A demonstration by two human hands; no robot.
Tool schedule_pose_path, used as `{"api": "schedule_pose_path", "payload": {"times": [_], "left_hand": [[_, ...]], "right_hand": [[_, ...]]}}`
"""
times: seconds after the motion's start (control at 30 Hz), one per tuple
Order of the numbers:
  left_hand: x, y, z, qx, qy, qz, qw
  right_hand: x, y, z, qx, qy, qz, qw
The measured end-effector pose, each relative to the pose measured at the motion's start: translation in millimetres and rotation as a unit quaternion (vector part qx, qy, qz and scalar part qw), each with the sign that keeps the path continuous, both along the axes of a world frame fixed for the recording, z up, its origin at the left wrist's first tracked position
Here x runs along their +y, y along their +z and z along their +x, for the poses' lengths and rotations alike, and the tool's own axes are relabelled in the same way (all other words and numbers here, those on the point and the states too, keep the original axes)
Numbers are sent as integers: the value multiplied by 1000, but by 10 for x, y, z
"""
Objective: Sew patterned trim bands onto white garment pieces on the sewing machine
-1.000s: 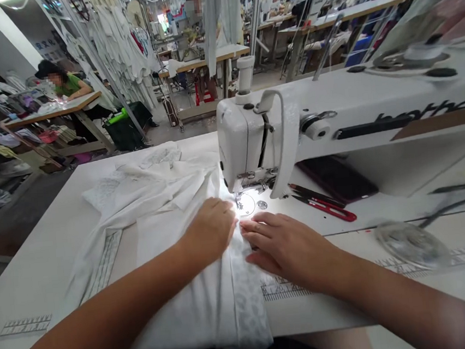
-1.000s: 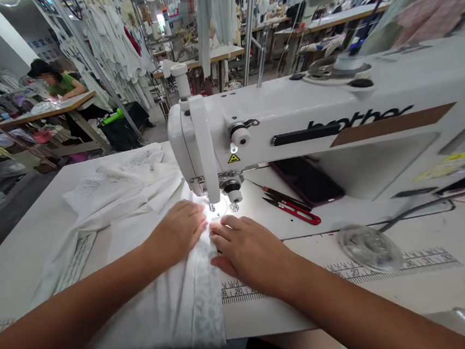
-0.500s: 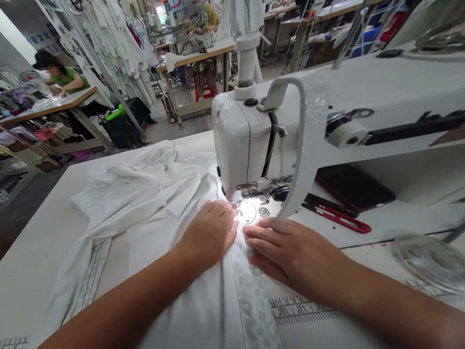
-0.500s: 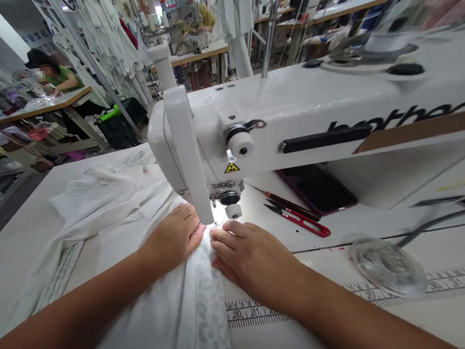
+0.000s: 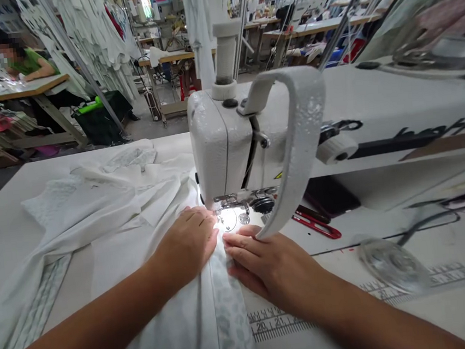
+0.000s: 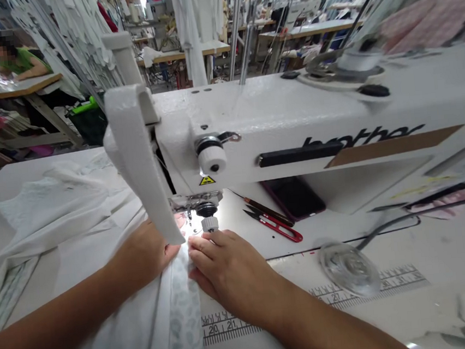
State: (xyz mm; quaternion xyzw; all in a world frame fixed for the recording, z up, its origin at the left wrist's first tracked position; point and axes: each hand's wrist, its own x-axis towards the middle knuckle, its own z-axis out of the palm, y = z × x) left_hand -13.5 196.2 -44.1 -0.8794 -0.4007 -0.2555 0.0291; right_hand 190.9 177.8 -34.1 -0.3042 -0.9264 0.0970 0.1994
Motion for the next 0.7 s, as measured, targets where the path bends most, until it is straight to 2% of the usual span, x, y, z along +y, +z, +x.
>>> {"api": "schedule_pose_path", "payload": {"times": [0.13, 0.37, 0.7], "left_hand": [[0, -31, -1, 8, 1, 2, 1000], [17, -26, 0, 25, 6, -19, 1000], [23, -25, -12, 19, 4, -4, 1000]], "right_hand": [[-1, 29, 7, -4, 1, -22, 1000], [-3, 28, 9, 5, -3, -13, 1000], [15, 49, 0, -2, 4, -19, 1000]]}}
